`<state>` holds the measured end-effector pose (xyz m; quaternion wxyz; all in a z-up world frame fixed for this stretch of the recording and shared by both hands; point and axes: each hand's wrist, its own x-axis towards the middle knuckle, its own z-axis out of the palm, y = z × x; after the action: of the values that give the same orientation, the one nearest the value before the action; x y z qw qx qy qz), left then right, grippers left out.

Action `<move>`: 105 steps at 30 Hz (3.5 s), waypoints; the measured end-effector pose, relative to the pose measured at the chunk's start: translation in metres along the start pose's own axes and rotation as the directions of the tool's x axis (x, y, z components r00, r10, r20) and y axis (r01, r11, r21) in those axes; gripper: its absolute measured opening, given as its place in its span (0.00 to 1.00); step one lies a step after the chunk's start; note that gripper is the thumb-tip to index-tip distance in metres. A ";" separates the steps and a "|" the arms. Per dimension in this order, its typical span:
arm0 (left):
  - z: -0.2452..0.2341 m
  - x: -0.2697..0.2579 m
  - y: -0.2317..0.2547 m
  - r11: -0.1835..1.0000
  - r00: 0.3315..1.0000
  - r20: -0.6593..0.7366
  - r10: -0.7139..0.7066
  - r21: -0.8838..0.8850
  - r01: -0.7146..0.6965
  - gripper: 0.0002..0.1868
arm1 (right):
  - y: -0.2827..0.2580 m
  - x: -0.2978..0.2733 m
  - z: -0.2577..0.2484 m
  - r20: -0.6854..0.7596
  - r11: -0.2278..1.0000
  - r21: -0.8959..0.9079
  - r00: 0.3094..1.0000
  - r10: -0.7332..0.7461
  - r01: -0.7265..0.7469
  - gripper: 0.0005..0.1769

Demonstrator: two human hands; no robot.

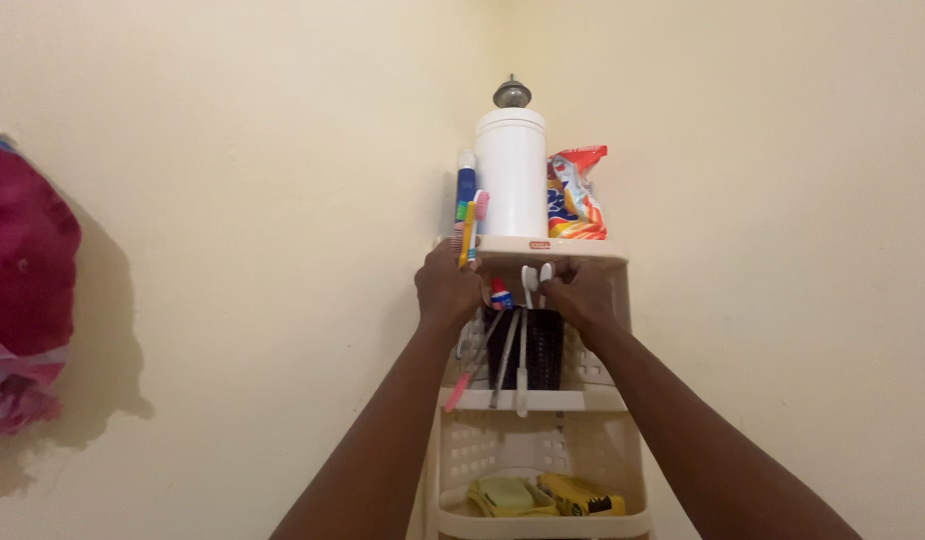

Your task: The person organizes toothbrushes and cloths on a bathroom shelf, then moves a cup and a tray on top of a washing machine.

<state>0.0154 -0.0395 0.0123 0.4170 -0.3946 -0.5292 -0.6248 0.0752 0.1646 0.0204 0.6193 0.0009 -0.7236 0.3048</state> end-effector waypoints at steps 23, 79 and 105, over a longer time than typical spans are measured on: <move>0.039 0.017 0.031 0.997 0.999 0.040 0.019 0.078 -0.022 0.17 | -0.096 -0.058 -0.025 0.253 0.957 0.281 0.956 -0.148 0.074 0.13; -0.037 0.011 0.017 0.997 0.980 0.181 -0.080 0.009 0.079 0.10 | -0.023 0.016 -0.005 0.452 0.825 -0.542 0.773 0.445 -0.158 0.19; 0.051 -0.001 0.027 0.816 0.915 0.399 -0.059 -0.508 0.274 0.17 | -0.092 -0.047 -0.061 0.317 1.000 0.012 0.948 -0.022 0.020 0.14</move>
<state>0.0436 0.0090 0.0274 0.1215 -0.5586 -0.4265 -0.7010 0.1753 0.0989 0.0211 0.4982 0.0602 -0.8124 0.2971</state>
